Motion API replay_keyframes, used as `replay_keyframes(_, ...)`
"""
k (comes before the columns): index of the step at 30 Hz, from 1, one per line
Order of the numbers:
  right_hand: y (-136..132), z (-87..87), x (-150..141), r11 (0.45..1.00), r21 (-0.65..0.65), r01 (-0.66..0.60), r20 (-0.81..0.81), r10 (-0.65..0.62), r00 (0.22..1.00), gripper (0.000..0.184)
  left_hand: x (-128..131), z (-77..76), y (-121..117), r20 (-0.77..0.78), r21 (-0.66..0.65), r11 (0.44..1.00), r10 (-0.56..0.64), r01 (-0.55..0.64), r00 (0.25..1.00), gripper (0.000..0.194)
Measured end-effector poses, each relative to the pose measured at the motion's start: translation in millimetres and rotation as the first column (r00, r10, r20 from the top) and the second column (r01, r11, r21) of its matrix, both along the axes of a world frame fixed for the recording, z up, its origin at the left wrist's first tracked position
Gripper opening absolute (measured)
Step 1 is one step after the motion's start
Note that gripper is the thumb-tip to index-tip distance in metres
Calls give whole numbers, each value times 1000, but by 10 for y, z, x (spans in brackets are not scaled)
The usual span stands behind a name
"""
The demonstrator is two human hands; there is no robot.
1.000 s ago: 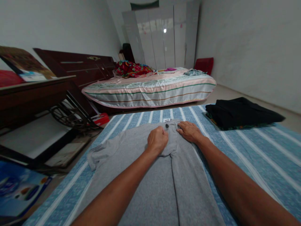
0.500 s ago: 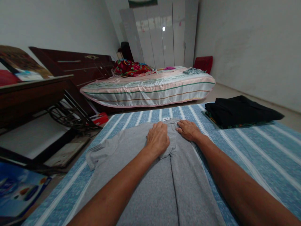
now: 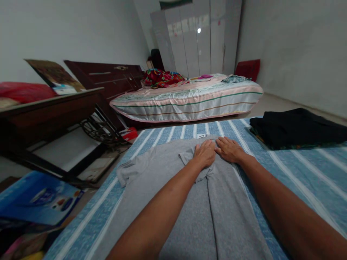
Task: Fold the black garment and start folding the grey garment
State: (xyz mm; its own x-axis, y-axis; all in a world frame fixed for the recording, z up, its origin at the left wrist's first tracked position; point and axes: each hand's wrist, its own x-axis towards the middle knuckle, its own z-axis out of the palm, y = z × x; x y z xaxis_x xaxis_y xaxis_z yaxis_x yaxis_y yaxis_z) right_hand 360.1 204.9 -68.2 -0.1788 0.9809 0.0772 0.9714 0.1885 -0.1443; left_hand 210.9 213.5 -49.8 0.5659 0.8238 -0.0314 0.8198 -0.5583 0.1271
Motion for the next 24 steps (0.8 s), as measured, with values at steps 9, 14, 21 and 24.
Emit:
replay_keyframes(9, 11, -182, 55, 997, 29, 74, 59, -75, 995, 59, -15, -98, -48, 76, 32, 1000, -3, 1, 997, 42)
replay_keyframes(14, -12, -225, 65, 995, 44, 90, 85, -93, 992, 61, 6, -111, -83, 113, 34, 999, 12, -16, 994, 40)
replay_keyframes(21, -7, -194, 75, 983, 164, 81, 57, -91, 994, 53, 11, -127, -108, 122, 18, 1000, 21, -24, 992, 41)
replay_keyframes(24, 42, -178, 44, 975, 223, -10, -14, 13, 1000, 52, 11, -113, -118, 138, -4, 1000, 30, -30, 990, 44)
